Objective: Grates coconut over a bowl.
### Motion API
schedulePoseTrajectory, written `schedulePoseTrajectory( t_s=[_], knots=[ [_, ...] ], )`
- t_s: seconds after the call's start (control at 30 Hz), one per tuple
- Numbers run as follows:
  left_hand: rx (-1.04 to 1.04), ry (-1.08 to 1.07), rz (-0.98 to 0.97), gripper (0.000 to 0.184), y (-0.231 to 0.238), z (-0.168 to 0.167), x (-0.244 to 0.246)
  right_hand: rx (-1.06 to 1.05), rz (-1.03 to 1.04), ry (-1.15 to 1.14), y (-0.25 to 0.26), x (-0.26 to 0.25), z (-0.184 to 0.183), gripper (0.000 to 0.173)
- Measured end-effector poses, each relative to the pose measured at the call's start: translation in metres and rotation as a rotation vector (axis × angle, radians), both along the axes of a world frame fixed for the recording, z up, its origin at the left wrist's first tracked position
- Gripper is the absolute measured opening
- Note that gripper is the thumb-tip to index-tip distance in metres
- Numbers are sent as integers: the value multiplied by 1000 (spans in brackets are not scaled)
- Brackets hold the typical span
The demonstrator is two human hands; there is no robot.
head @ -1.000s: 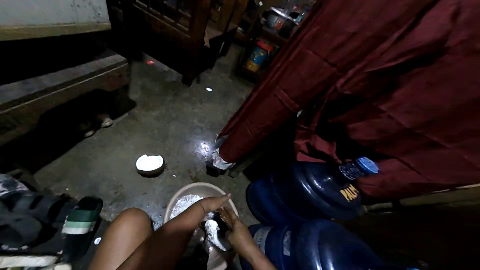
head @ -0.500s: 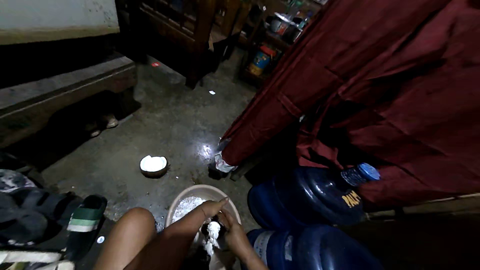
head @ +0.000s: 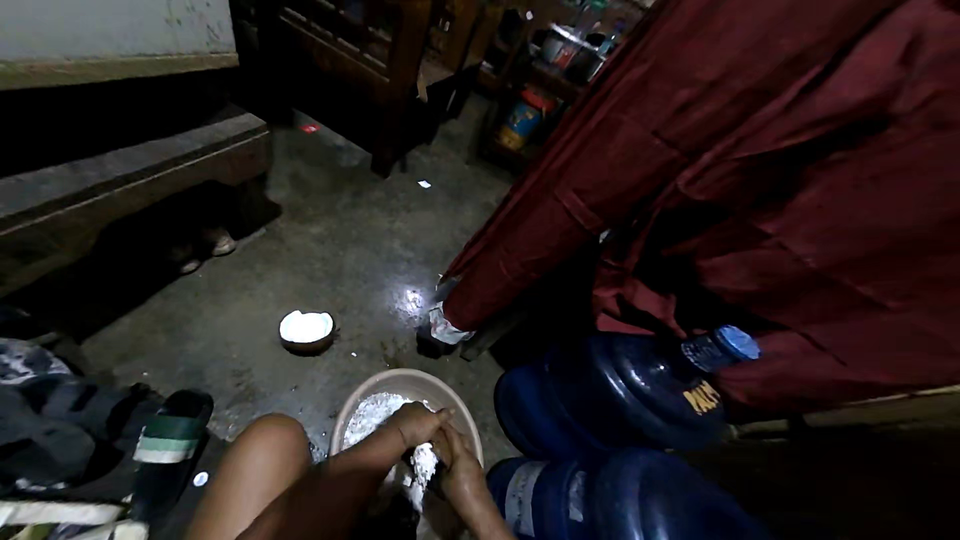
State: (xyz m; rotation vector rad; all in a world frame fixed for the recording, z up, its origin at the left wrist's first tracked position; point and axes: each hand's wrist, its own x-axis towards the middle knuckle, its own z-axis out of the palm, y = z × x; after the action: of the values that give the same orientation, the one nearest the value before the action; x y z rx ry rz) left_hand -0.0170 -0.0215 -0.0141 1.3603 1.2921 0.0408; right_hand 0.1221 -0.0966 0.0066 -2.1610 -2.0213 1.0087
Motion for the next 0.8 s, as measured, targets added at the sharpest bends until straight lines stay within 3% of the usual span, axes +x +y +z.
schedulePoseTrajectory(
  t_s=[0.1,0.17,0.23,0.33,0.4,0.5,0.57,0.63,0.73,0.8],
  knots=[
    [-104,-154,-19,87,14,31,-4,-89,63,121,25,16,27,71],
    [-87,-187,-137,87,6,63,-4,-106,65,131,9,20,64,74],
    [-8,-149,-181,87,-16,85,-8,6,71,118,-25,11,86,78],
    [143,21,-156,81,-38,48,-7,221,41,81,-60,-4,46,75],
    [110,63,-109,79,-27,18,-7,197,-8,46,-48,-9,16,75],
    [7,27,7,82,-4,-1,-2,39,1,31,-5,1,-5,79],
    [-76,-66,55,85,9,7,-1,-75,68,87,27,13,2,74],
    [-120,-182,5,83,20,35,-4,-155,97,185,45,22,28,66],
    [-85,-204,-145,84,8,85,-8,-136,100,144,20,20,85,71],
    [39,-130,-147,83,-20,88,-12,21,98,85,-20,9,91,73]
  ],
)
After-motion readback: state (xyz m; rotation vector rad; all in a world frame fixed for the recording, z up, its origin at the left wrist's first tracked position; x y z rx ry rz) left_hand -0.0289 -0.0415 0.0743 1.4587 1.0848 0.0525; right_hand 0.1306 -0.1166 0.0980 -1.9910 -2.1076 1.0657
